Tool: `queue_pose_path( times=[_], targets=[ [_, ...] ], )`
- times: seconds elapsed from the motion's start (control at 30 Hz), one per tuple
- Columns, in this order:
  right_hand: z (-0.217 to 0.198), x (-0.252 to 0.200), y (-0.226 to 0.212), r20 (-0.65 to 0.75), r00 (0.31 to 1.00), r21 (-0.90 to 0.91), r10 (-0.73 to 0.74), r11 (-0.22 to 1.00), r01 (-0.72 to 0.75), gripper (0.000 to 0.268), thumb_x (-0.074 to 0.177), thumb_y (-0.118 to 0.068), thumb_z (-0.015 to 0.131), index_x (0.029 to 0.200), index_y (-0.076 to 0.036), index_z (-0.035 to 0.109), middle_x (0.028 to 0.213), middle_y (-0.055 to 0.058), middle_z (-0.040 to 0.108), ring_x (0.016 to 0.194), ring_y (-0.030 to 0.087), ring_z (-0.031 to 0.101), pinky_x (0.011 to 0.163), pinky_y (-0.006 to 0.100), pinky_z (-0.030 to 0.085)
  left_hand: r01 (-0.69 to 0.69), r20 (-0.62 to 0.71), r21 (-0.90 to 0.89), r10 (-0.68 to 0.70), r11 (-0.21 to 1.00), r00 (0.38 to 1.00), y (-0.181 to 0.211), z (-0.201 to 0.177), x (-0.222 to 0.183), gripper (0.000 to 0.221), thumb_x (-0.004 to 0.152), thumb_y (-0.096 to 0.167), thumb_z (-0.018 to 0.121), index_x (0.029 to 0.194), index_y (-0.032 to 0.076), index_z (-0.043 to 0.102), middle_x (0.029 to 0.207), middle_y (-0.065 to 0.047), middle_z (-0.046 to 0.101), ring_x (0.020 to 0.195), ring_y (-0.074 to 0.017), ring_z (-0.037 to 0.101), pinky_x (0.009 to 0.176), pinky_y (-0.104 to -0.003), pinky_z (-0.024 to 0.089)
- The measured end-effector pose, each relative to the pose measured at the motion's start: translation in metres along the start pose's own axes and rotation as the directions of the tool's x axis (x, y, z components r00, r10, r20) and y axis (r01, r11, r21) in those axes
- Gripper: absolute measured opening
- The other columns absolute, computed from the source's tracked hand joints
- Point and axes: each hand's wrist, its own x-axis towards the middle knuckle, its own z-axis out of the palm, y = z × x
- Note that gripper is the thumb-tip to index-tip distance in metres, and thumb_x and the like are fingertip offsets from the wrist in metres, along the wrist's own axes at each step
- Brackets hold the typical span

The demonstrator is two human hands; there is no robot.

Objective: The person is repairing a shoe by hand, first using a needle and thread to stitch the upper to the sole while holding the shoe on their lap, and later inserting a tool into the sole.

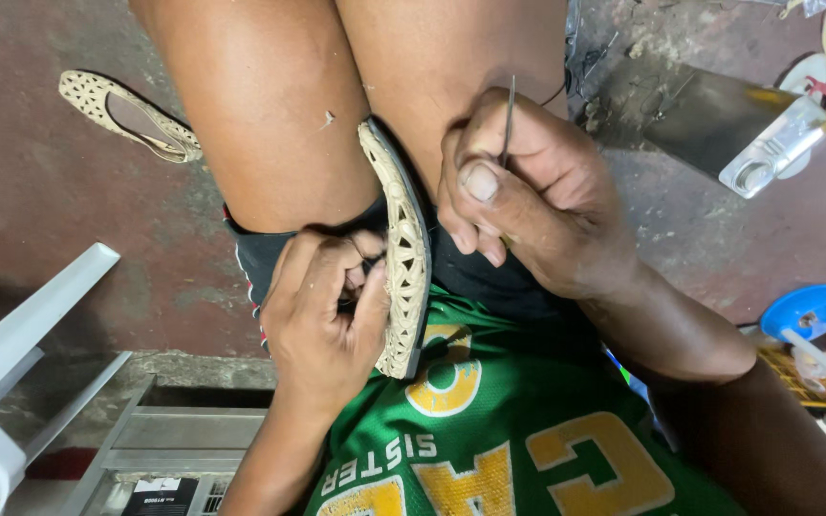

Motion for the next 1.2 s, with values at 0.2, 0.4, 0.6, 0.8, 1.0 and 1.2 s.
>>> queue_pose_path(
  times=[0.2, 0.4, 0.6, 0.8, 1.0, 1.2],
  targets=[
    [0.001, 0.002, -0.002, 0.026, 0.999, -0.013, 0.026, 1.0, -0.025, 0.023, 0.119, -0.017, 0.048, 0.1, -0.005, 0.046, 0.077, 0.003, 0.052, 0.062, 0.006, 0.05, 0.057, 0.018, 0.042, -0.132, -0.103, 0.021, 0.133, 0.991, 0.986, -0.01, 0.014, 0.009, 0.026, 0.083, 0.006, 0.082, 0.077, 0.006, 0.057, 0.079, -0.01, 0.048, 0.069, -0.026, 0.048, 0.062, -0.036, 0.038],
    [0.005, 0.006, -0.002, 0.065, 0.997, -0.073, 0.05, 0.996, -0.046, 0.023, 0.119, -0.014, 0.049, 0.098, -0.005, 0.047, 0.079, 0.002, 0.051, 0.064, 0.005, 0.045, 0.061, 0.019, 0.04, -0.087, -0.129, -0.077, 0.077, 0.993, 0.989, -0.014, 0.012, 0.013, 0.047, 0.075, 0.009, 0.091, 0.063, 0.005, 0.045, 0.066, -0.009, 0.039, 0.063, -0.0261, 0.039, 0.059, -0.039, 0.028],
    [0.007, 0.008, 0.009, -0.066, 0.998, -0.081, 0.021, 0.996, -0.026, 0.024, 0.118, -0.012, 0.05, 0.095, -0.006, 0.047, 0.075, 0.001, 0.047, 0.059, 0.005, 0.04, 0.054, 0.02, 0.037, -0.098, -0.113, -0.05, 0.091, 0.994, 0.989, -0.019, 0.011, 0.013, 0.047, 0.074, 0.008, 0.09, 0.061, 0.006, 0.045, 0.065, -0.009, 0.039, 0.062, -0.0274, 0.039, 0.058, -0.04, 0.028],
    [0.004, 0.012, 0.006, -0.101, 0.994, 0.058, 0.039, 0.998, -0.033, 0.02, 0.12, -0.014, 0.041, 0.102, -0.005, 0.044, 0.073, 0.002, 0.048, 0.054, 0.007, 0.044, 0.049, 0.02, 0.037, -0.072, -0.028, -0.149, 0.069, 0.986, 0.997, -0.009, -0.001, 0.009, 0.016, 0.084, 0.002, 0.079, 0.084, 0.003, 0.063, 0.078, -0.008, 0.057, 0.07, -0.0215, 0.055, 0.061, -0.033, 0.043],
    [0.011, 0.004, 0.011, -0.079, 0.996, 0.144, -0.049, 0.988, 0.06, 0.026, 0.117, -0.021, 0.035, 0.108, -0.001, 0.048, 0.091, 0.01, 0.055, 0.069, 0.012, 0.055, 0.062, 0.025, 0.046, -0.061, -0.041, -0.114, 0.057, 0.992, 0.998, 0.001, 0.015, -0.015, 0.051, 0.081, 0.013, 0.09, 0.123, -0.002, 0.065, 0.129, -0.021, 0.067, 0.113, -0.0296, 0.072, 0.098, -0.033, 0.058],
    [0.003, -0.016, -0.003, -0.184, 0.975, -0.414, -0.122, 0.909, 0.036, 0.026, 0.111, -0.016, 0.048, 0.126, 0.002, 0.059, 0.105, 0.015, 0.066, 0.08, 0.015, 0.066, 0.063, 0.023, 0.055, 0.237, 0.119, -0.67, -0.214, 0.703, 0.97, -0.026, 0.0, -0.034, 0.047, 0.087, 0.003, 0.077, 0.131, -0.007, 0.066, 0.135, -0.014, 0.066, 0.117, -0.0177, 0.066, 0.103, -0.03, 0.053]
  ],
)
